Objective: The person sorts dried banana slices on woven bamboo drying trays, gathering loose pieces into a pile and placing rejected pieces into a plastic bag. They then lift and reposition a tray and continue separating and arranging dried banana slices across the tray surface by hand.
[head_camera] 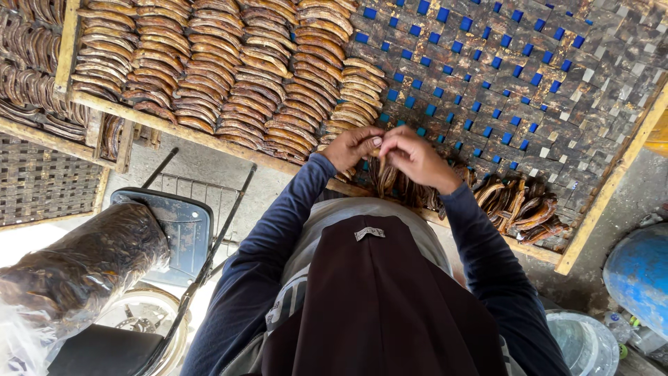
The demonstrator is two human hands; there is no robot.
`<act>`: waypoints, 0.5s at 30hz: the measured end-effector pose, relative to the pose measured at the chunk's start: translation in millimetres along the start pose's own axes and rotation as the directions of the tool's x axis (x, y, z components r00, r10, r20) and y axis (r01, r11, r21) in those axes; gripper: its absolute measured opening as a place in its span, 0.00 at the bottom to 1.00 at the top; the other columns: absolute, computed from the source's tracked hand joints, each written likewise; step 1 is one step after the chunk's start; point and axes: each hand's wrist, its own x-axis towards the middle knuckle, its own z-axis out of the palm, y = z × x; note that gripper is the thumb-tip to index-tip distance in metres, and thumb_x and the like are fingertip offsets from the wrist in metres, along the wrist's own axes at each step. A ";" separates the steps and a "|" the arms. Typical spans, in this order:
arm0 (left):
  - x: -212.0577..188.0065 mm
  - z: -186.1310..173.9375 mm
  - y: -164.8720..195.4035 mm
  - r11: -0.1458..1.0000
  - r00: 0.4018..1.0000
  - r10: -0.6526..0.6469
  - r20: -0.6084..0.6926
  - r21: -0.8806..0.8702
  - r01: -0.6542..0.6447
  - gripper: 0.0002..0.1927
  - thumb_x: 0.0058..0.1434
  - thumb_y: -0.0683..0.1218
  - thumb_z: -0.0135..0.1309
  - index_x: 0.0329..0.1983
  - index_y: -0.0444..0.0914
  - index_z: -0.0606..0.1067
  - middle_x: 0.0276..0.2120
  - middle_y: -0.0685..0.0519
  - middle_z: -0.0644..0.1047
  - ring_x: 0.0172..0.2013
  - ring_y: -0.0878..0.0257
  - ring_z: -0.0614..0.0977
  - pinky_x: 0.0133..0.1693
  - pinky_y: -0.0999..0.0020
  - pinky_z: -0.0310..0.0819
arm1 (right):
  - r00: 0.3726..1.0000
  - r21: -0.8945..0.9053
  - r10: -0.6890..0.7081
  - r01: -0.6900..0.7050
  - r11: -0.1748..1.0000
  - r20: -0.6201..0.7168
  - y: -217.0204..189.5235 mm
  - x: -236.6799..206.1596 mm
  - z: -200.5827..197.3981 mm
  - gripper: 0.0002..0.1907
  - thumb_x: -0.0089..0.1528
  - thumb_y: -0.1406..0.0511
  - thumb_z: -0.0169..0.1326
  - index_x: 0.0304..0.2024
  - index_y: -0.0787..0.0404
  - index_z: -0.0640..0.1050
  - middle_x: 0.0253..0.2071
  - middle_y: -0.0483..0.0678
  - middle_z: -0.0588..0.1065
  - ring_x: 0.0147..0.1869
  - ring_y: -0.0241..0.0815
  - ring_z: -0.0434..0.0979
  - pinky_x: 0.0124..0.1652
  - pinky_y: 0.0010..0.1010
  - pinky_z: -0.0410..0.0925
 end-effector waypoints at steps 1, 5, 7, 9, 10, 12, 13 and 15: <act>3.4 -1.7 -1.6 0.989 0.994 -0.106 0.019 -0.104 0.108 0.17 0.72 0.49 0.50 0.61 0.39 0.74 0.42 0.50 0.81 0.40 0.62 0.83 0.44 0.67 0.82 | 0.998 0.015 0.033 -0.032 0.999 -0.058 -1.6 5.6 -4.8 0.05 0.68 0.71 0.53 0.46 0.59 0.78 0.50 0.46 0.72 0.55 0.41 0.75 0.53 0.32 0.72; 25.4 -25.2 -6.8 0.999 0.929 0.025 -0.369 0.045 -0.009 0.14 0.68 0.49 0.55 0.50 0.35 0.78 0.40 0.51 0.82 0.38 0.63 0.85 0.41 0.67 0.85 | 0.890 0.526 0.429 -0.293 0.798 -0.155 1.4 37.0 -12.3 0.10 0.71 0.68 0.43 0.49 0.56 0.76 0.49 0.43 0.73 0.52 0.39 0.77 0.49 0.33 0.76; 45.3 -41.7 -8.1 0.995 0.886 -0.016 -0.463 -0.091 -0.030 0.13 0.67 0.49 0.58 0.46 0.34 0.77 0.38 0.50 0.83 0.37 0.63 0.86 0.40 0.67 0.86 | 0.823 0.714 0.554 -0.314 0.625 -0.123 12.9 55.6 -7.6 0.10 0.70 0.68 0.42 0.50 0.56 0.75 0.47 0.42 0.73 0.49 0.38 0.78 0.46 0.33 0.78; 62.9 -57.1 -8.6 0.998 0.853 -0.061 -0.518 -0.054 0.038 0.12 0.67 0.49 0.59 0.45 0.35 0.78 0.38 0.50 0.83 0.36 0.64 0.84 0.40 0.68 0.84 | 0.830 0.702 0.519 -0.245 0.669 -0.205 31.9 76.5 0.2 0.09 0.69 0.73 0.49 0.50 0.59 0.74 0.43 0.45 0.73 0.47 0.38 0.80 0.46 0.32 0.79; 69.4 -64.4 -9.0 0.996 0.834 -0.084 -0.546 -0.039 0.074 0.12 0.68 0.49 0.59 0.45 0.35 0.79 0.37 0.51 0.83 0.36 0.65 0.84 0.40 0.68 0.83 | 0.818 0.661 0.495 -0.200 0.723 -0.294 43.2 86.9 3.8 0.08 0.69 0.74 0.50 0.49 0.61 0.74 0.44 0.46 0.74 0.47 0.38 0.80 0.46 0.31 0.79; 79.3 -82.0 -9.0 0.991 0.842 -0.112 -0.527 0.002 0.133 0.12 0.68 0.49 0.60 0.47 0.36 0.79 0.36 0.49 0.83 0.34 0.64 0.82 0.39 0.68 0.81 | 0.776 0.562 0.431 -0.121 0.818 -0.461 67.2 106.1 6.6 0.06 0.68 0.75 0.53 0.47 0.64 0.75 0.44 0.47 0.76 0.46 0.38 0.82 0.46 0.29 0.80; 84.3 -90.5 -8.4 0.987 0.846 -0.126 -0.518 0.024 0.162 0.12 0.69 0.48 0.61 0.48 0.36 0.79 0.36 0.48 0.83 0.33 0.64 0.82 0.38 0.67 0.80 | 0.759 0.517 0.421 -0.131 0.846 -0.496 78.5 114.1 4.9 0.06 0.68 0.75 0.53 0.46 0.63 0.75 0.43 0.46 0.77 0.45 0.37 0.82 0.44 0.28 0.79; 90.2 -102.2 -8.0 0.987 0.851 0.072 -0.520 0.161 0.014 0.10 0.65 0.44 0.60 0.48 0.36 0.79 0.40 0.49 0.83 0.37 0.64 0.84 0.41 0.68 0.82 | 0.725 0.427 0.398 -0.158 0.890 -0.562 95.8 126.5 5.2 0.05 0.67 0.75 0.54 0.44 0.62 0.76 0.42 0.43 0.78 0.44 0.34 0.81 0.41 0.26 0.77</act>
